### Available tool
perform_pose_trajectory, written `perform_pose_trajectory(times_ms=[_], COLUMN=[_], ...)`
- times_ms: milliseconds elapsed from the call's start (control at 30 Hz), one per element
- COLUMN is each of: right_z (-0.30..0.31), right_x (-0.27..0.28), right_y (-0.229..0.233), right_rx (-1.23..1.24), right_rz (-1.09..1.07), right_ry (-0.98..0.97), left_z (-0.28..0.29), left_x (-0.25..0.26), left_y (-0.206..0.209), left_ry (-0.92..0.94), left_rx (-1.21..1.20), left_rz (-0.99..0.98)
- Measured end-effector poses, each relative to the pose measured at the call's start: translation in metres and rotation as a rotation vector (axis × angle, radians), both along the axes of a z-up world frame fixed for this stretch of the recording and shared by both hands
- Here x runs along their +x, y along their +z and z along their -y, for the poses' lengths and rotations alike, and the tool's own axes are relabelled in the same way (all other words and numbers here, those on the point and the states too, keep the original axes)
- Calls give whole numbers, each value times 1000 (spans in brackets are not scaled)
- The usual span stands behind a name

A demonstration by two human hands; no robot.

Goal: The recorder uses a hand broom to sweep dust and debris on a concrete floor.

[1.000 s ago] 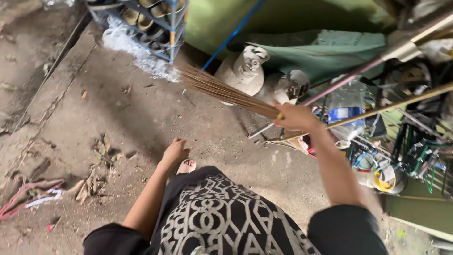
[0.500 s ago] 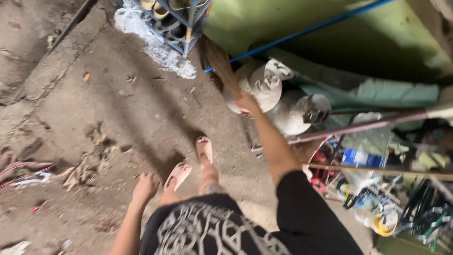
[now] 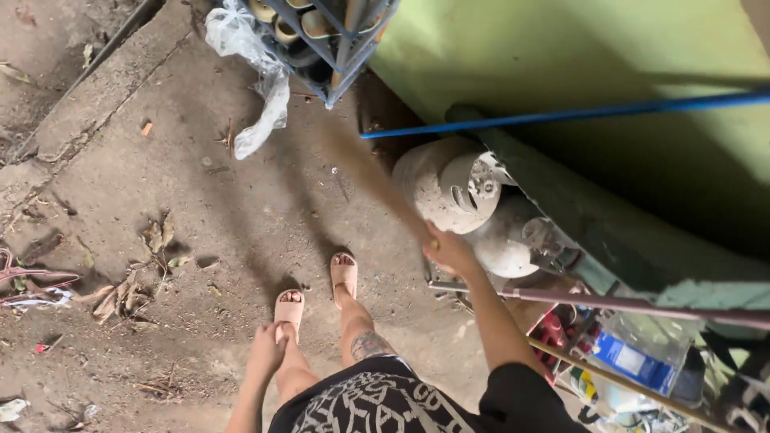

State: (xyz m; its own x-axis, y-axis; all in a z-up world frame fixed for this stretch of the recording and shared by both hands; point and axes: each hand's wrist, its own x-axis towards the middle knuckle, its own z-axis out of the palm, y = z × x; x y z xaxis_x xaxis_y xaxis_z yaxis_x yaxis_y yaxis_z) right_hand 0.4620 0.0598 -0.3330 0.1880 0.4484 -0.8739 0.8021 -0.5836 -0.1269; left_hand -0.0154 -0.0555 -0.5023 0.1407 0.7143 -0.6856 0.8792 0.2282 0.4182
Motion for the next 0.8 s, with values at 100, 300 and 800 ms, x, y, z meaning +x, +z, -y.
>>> perform_pose_trajectory(times_ms=[100, 300, 800], right_z=[-60, -86, -107], right_x=[17, -52, -221], right_y=[-141, -139, -258], right_rx=[323, 25, 304], right_rz=[231, -58, -179], right_ry=[146, 233, -23], left_z=[-9, 20, -30], left_x=[8, 6, -55], left_y=[3, -12, -1], left_ry=[92, 149, 70], left_rx=[59, 58, 378], left_rz=[7, -3, 35])
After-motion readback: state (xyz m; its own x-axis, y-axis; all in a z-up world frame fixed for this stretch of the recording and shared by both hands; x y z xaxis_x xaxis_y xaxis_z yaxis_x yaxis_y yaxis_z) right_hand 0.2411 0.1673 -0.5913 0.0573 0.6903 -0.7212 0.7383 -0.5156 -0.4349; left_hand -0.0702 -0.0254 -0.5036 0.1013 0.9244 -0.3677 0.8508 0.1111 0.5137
